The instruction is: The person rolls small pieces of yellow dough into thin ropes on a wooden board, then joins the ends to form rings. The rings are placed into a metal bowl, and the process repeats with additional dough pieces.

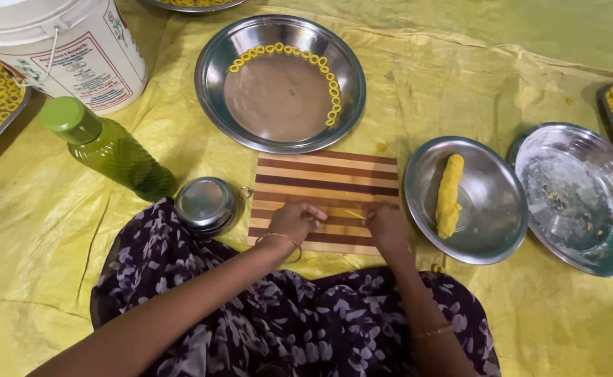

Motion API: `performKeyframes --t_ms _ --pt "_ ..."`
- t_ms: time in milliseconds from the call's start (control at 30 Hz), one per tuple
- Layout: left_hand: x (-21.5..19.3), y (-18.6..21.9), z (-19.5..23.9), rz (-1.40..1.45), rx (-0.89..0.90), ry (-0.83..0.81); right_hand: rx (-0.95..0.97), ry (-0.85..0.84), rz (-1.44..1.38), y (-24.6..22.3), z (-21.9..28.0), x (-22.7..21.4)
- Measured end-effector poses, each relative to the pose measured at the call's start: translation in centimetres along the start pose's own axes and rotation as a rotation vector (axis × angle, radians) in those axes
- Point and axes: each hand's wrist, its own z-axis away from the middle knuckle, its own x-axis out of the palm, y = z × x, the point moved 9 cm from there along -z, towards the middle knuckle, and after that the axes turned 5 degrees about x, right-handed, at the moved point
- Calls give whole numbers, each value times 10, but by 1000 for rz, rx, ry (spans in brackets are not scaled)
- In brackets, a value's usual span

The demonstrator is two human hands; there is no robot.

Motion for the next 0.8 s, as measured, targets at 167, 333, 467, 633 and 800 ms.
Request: performKeyframes --t_ms 167,333,467,633,800 --pt "-8 -5 -10 -30 60 47 2 -58 -209 -16 -4 -5" --pt "-12 -8 -20 -132 131 65 -106 -409 -773 -59 15 -8" --pt "-5 -34 -22 -206 -87 -54 1 -533 -1057 -77 22 -12" --pt "13 -37 -31 231 1 -166 10 -493 -1047 -78 20 -22" --pt "14 -46 -27 189 -90 -193 -22 -456 -1193 -78 19 -26"
